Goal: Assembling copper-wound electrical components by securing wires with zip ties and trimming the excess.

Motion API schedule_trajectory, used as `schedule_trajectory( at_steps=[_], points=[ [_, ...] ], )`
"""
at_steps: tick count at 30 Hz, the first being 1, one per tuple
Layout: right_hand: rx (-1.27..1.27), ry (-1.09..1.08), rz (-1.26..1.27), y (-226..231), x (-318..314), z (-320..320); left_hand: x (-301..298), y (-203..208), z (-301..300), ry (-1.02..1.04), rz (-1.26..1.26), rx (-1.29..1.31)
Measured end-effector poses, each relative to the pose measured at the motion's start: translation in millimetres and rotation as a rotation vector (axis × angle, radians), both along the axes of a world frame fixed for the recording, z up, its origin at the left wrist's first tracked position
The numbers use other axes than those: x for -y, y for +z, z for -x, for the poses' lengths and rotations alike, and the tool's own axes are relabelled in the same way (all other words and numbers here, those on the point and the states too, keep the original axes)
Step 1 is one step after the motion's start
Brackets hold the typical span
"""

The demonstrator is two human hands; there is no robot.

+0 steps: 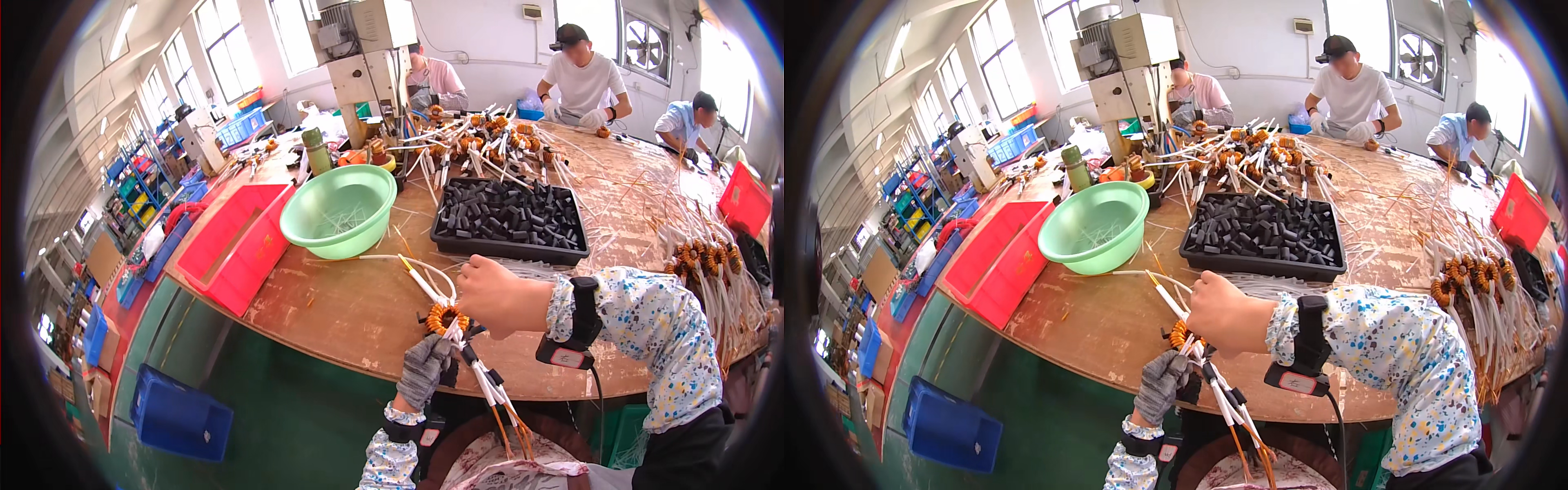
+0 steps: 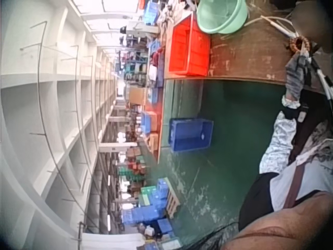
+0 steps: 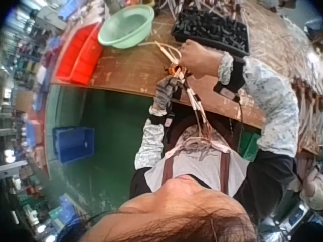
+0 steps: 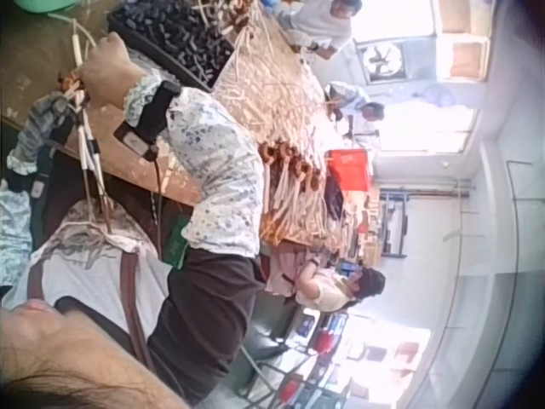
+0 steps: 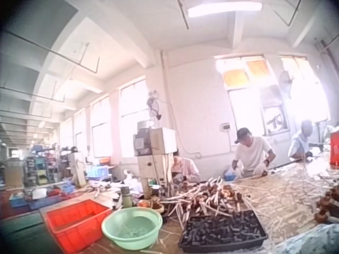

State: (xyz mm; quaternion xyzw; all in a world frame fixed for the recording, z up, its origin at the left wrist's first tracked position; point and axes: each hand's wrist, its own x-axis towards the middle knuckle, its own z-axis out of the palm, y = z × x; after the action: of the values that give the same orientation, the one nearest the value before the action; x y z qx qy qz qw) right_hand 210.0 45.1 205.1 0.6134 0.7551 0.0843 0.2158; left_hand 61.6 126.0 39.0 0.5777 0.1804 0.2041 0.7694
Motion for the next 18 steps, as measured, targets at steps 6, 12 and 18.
schedule_trajectory(
  at_steps=[6,12,18],
  points=[
    [-0.081,-0.047,0.036,6.3,0.5,-3.6,-1.3,-0.2,3.6,0.008,-0.089,0.009],
    [-0.075,-0.004,0.034,0.0,-7.1,1.3,-0.1,9.9,5.9,0.051,-0.035,-0.009],
    [-0.008,-0.024,0.081,-5.4,-14.3,10.2,1.0,13.6,5.4,0.042,-0.07,-0.016]
  ],
)
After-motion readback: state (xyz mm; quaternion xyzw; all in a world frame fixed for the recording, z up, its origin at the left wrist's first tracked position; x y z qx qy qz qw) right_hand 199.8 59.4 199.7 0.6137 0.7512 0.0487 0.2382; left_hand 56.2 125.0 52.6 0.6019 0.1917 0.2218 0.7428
